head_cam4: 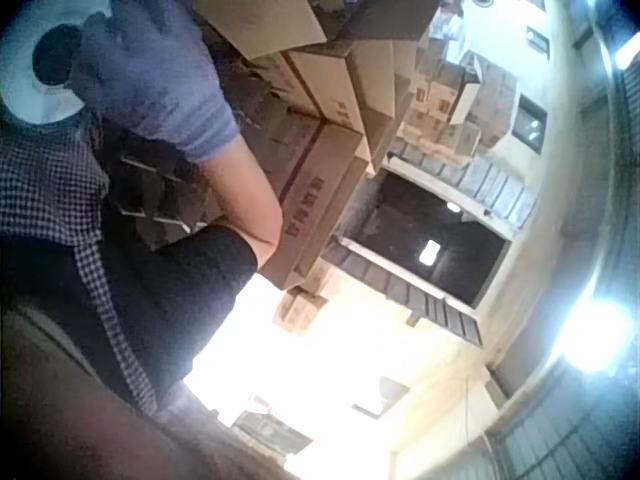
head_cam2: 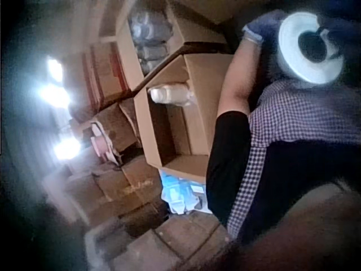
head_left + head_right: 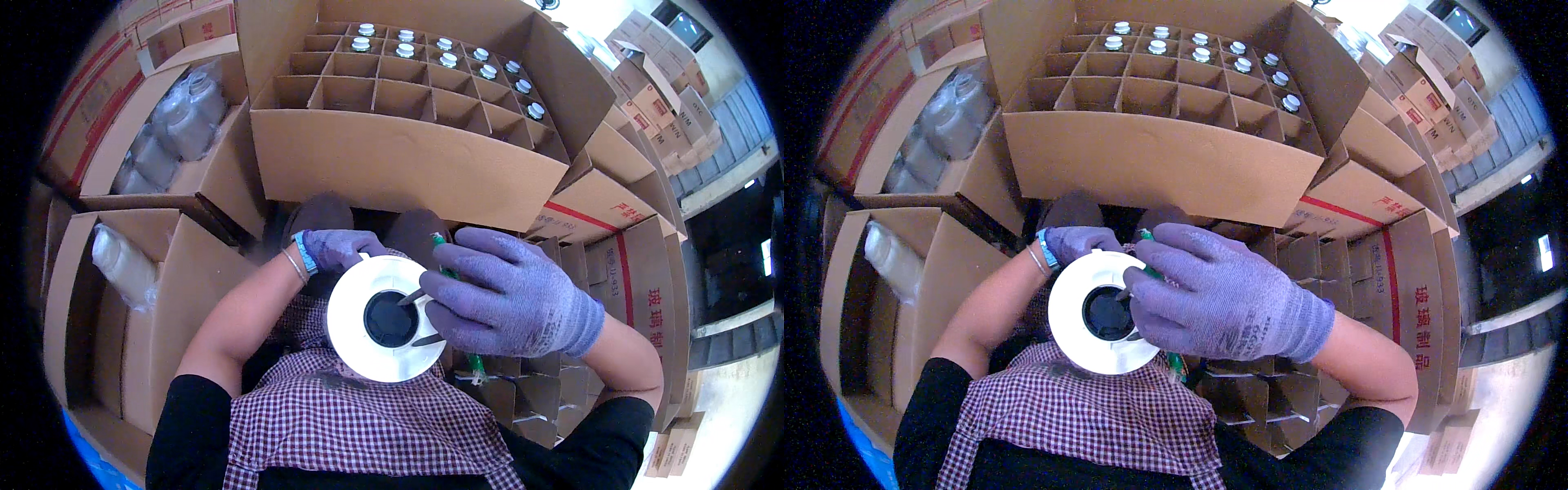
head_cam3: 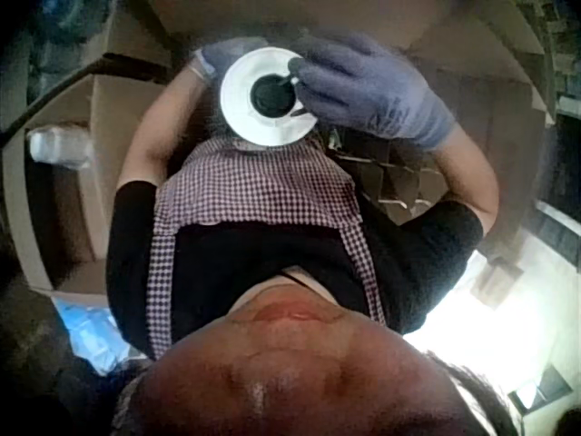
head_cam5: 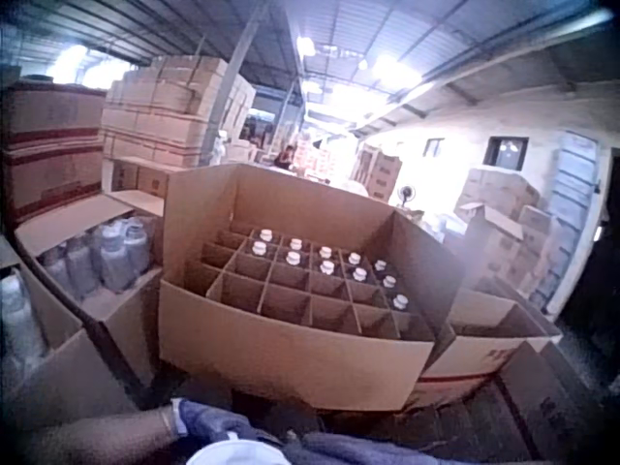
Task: The person assembles white plastic containers by inserting a black rubber stopper into the opening and securing it with a white cap. They then place the assembled container into a clear plastic bag and put it into a cardboard box. The process is repeated for multiple units in a warehouse setting.
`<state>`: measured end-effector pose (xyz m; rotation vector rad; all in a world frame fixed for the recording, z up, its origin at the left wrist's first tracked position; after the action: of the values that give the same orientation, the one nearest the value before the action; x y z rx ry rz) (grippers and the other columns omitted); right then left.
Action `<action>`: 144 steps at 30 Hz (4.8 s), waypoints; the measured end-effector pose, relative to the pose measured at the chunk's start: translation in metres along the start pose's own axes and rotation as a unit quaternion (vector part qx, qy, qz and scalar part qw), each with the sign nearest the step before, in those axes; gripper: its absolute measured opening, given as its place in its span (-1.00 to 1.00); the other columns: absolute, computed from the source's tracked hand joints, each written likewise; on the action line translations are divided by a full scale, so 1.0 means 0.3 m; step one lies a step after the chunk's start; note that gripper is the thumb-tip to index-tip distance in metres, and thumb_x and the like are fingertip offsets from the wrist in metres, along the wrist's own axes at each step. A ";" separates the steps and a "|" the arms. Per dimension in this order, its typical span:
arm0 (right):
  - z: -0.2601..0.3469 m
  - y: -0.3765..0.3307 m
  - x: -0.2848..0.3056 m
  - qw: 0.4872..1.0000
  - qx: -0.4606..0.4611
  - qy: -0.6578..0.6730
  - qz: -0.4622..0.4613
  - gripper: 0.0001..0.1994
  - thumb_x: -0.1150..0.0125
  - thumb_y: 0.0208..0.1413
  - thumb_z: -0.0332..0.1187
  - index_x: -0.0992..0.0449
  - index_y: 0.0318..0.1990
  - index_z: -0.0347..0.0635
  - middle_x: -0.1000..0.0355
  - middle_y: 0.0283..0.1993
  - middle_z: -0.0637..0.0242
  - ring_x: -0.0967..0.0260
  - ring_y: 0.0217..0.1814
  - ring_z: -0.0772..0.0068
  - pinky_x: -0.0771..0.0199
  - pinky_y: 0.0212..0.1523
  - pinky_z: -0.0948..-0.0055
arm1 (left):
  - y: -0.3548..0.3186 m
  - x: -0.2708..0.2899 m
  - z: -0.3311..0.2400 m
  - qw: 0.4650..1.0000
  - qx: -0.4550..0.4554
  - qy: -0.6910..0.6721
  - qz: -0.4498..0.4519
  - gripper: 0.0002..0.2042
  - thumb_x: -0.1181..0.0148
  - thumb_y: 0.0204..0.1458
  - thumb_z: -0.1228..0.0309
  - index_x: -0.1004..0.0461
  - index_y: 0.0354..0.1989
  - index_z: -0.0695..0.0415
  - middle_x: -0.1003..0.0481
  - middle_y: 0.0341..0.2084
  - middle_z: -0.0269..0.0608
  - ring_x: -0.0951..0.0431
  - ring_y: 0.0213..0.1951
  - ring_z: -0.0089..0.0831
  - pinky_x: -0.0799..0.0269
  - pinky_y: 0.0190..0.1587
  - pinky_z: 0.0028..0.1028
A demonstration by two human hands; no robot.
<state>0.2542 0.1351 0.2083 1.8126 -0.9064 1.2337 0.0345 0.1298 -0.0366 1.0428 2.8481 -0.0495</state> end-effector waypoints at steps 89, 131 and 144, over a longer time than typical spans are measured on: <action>-0.667 -0.705 -0.466 0.737 -0.632 0.077 -0.226 -0.63 -0.14 0.31 -0.33 -0.40 0.20 -0.28 -0.36 0.16 0.17 -0.30 0.23 0.24 -0.28 0.24 0.32 | -1.988 0.055 -0.186 0.472 0.192 0.192 -0.839 -0.70 -0.26 0.15 0.29 -0.61 -0.08 0.27 -0.61 -0.25 -0.25 -0.57 -0.19 -0.48 -0.50 -0.15 -0.44; -0.451 -0.119 -0.837 0.839 -0.434 -0.018 -0.328 -0.82 -0.25 -0.03 -0.41 -0.43 -0.25 -0.14 -0.44 -0.24 0.15 -0.42 -0.05 0.07 -0.41 0.01 0.18 | -0.165 0.304 -0.102 0.732 -0.279 -0.308 -0.541 -0.72 -0.11 0.19 0.25 -0.47 -0.05 0.17 -0.54 -0.05 -0.11 -0.50 0.02 -0.26 -0.40 0.11 -0.30; 0.172 -0.190 -0.722 0.869 -0.318 0.347 -0.152 -0.81 -0.28 -0.10 -0.34 -0.55 -0.27 -0.08 -0.45 -0.21 0.24 -0.40 0.04 0.11 -0.16 0.38 -0.06 | -0.363 -0.202 0.024 0.818 0.002 0.157 -0.554 -0.72 -0.23 0.13 0.20 -0.42 -0.27 0.19 -0.43 -0.35 -0.33 -0.42 -0.23 -0.51 -0.39 -0.17 -0.42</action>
<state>0.2634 0.1471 -0.0209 0.8378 -0.4877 1.0823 0.0109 0.0072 -0.0375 -0.7986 3.2724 0.0290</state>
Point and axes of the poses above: each hand's wrist, its own y-axis towards the middle knuckle, its own x-axis out of the back of the hand, z = x × y, the point moved 3 cm from there along y, towards the middle knuckle
